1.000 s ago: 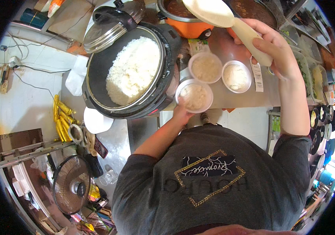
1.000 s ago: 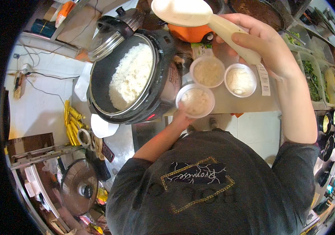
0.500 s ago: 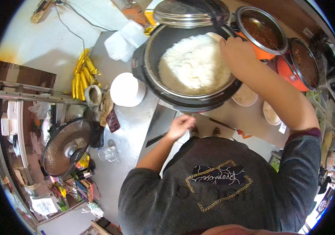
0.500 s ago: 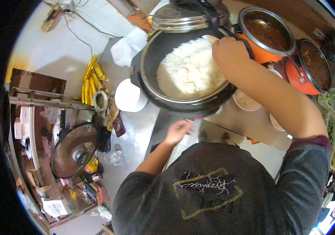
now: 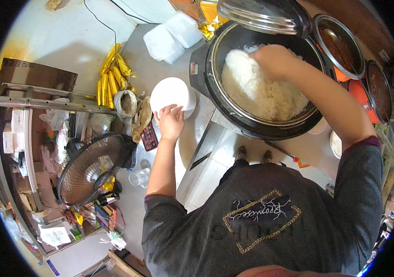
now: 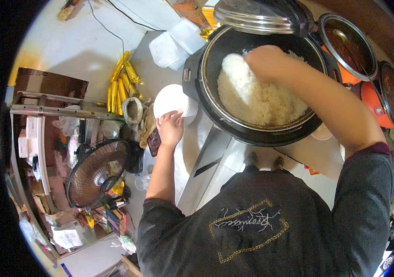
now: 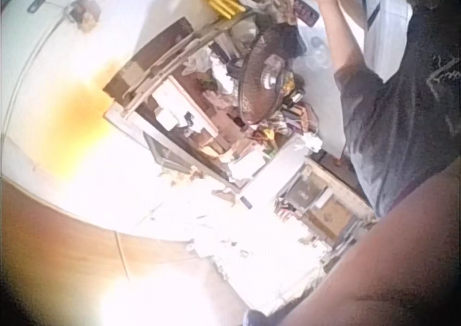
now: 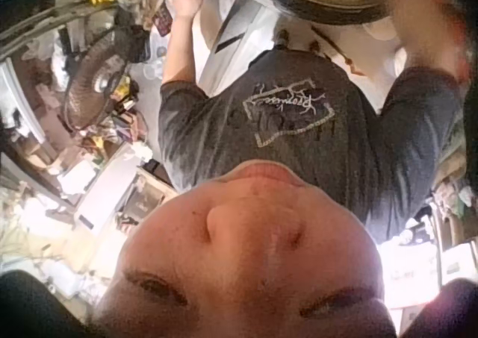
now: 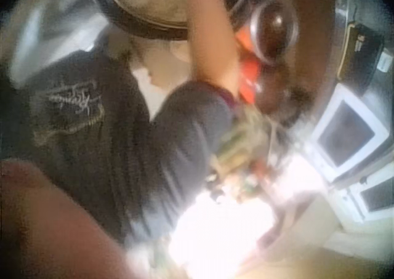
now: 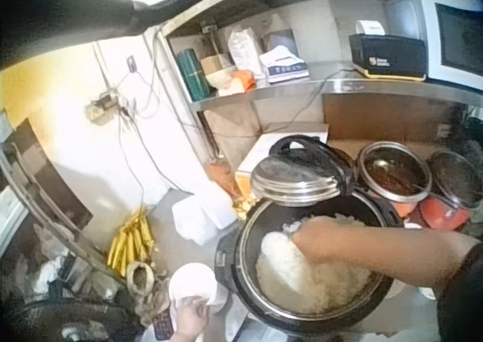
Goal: The person cracks eggs onto a hot griddle, then scoops rice into bowls and adds vegetables, sauce, and toppings. They place the bowls into plastic bags and seal them for takeout.
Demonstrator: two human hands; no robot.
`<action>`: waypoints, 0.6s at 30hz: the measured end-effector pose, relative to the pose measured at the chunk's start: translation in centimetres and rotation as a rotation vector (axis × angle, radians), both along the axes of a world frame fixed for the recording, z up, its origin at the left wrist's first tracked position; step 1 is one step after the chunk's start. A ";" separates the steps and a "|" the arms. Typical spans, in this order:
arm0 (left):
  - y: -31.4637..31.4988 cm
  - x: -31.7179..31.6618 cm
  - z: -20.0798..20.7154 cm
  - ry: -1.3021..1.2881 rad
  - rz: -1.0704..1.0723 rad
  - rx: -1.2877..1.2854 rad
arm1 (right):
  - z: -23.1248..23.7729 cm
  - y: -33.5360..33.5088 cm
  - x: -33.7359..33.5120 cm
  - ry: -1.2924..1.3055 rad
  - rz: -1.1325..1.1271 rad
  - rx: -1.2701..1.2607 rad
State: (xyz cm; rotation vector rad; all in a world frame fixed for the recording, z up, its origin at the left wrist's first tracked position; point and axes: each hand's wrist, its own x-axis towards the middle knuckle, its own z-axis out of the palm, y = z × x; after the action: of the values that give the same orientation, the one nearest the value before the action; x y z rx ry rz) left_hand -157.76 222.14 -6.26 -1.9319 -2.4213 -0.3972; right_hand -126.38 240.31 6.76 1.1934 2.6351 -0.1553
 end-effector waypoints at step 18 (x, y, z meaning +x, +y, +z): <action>-4.0 1.1 5.5 -1.483 0.518 0.719 | 2.0 -3.5 8.3 0.489 -0.089 -0.952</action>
State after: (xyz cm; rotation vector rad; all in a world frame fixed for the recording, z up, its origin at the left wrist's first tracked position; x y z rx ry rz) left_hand -156.68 218.18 -0.75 -0.5350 -2.3487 -2.8071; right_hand -118.06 236.77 8.77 0.9641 2.2845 -1.6633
